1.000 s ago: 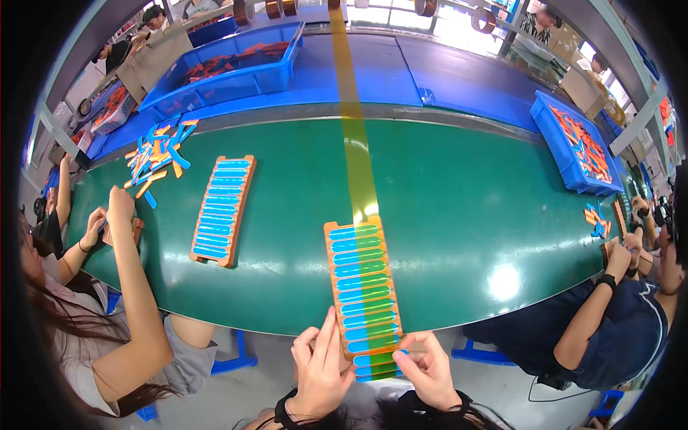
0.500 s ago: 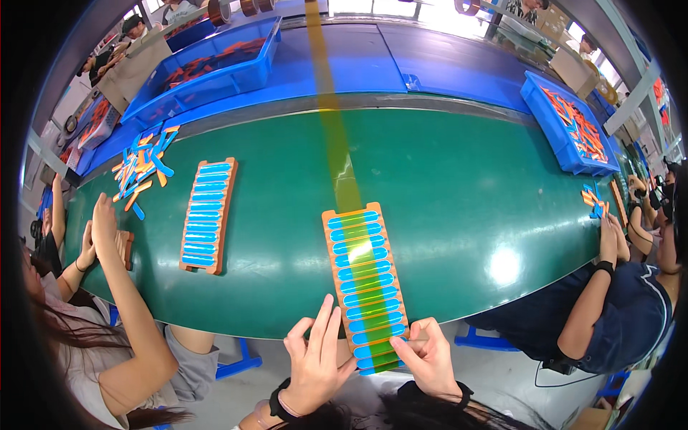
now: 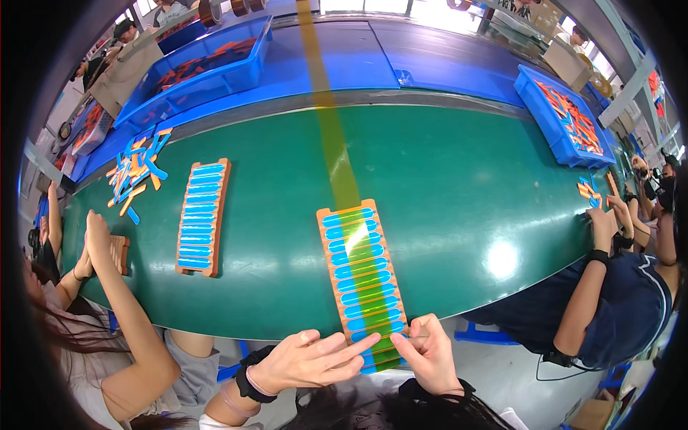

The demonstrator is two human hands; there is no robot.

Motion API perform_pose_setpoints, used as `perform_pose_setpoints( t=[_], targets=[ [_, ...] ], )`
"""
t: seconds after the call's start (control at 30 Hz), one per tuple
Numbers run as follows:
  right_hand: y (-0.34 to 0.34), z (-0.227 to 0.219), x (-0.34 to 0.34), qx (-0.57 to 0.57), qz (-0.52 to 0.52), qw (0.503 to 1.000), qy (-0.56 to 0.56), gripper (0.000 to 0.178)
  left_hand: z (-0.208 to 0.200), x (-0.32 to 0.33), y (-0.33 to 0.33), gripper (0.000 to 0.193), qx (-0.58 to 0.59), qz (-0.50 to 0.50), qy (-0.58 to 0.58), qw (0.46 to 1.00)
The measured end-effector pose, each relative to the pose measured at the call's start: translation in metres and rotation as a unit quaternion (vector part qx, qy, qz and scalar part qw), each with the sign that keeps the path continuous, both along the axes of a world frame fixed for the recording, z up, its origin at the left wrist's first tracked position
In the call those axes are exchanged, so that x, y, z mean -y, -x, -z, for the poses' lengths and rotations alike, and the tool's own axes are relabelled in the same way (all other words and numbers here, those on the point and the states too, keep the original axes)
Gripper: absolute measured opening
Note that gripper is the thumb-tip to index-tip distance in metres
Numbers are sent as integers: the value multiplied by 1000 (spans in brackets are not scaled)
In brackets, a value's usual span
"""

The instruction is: Assembling small blue and green plastic pieces onto a brown plastic base at a factory assembly line.

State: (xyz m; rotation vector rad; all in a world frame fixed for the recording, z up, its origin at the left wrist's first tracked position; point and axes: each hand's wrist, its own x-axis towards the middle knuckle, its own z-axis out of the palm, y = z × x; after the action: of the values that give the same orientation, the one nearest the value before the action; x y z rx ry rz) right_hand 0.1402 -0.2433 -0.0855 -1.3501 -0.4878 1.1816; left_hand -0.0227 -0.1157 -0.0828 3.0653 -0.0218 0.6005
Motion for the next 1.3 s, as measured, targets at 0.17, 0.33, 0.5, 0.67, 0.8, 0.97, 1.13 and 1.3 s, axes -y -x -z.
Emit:
perform_pose_setpoints(
  t=[0.17, 0.33, 0.5, 0.67, 0.8, 0.97, 1.13, 1.3],
  targets=[
    [-12, -11, 2, 140, -42, 988, 58, 21, 6, -1, 0, 9, 20, -3, 72, 997],
    [-35, -31, -9, 257, 23, 963, -77, 23, -5, 3, -3, 7, 14, 2, 59, 998],
    [-28, -58, -47, 333, -198, 921, -29, 24, -25, 5, -8, 6, -48, 39, -43, 997],
    [-25, -66, -52, 407, -268, 873, 26, 25, -42, -17, -26, 15, -98, 22, 201, 974],
    [-22, -71, -53, 395, -276, 875, 53, 26, -43, -87, -74, 45, 201, -219, 435, 850],
    [-17, -73, -56, 405, -294, 864, 53, 26, -24, -164, -113, 55, 251, -330, 707, 573],
    [-17, -79, -63, 454, -292, 840, 46, 28, -9, -165, -116, 31, 147, -169, 804, 551],
    [-26, -71, -97, 491, -256, 832, 23, 30, -5, -153, -116, 22, 184, -221, 642, 711]
  ],
)
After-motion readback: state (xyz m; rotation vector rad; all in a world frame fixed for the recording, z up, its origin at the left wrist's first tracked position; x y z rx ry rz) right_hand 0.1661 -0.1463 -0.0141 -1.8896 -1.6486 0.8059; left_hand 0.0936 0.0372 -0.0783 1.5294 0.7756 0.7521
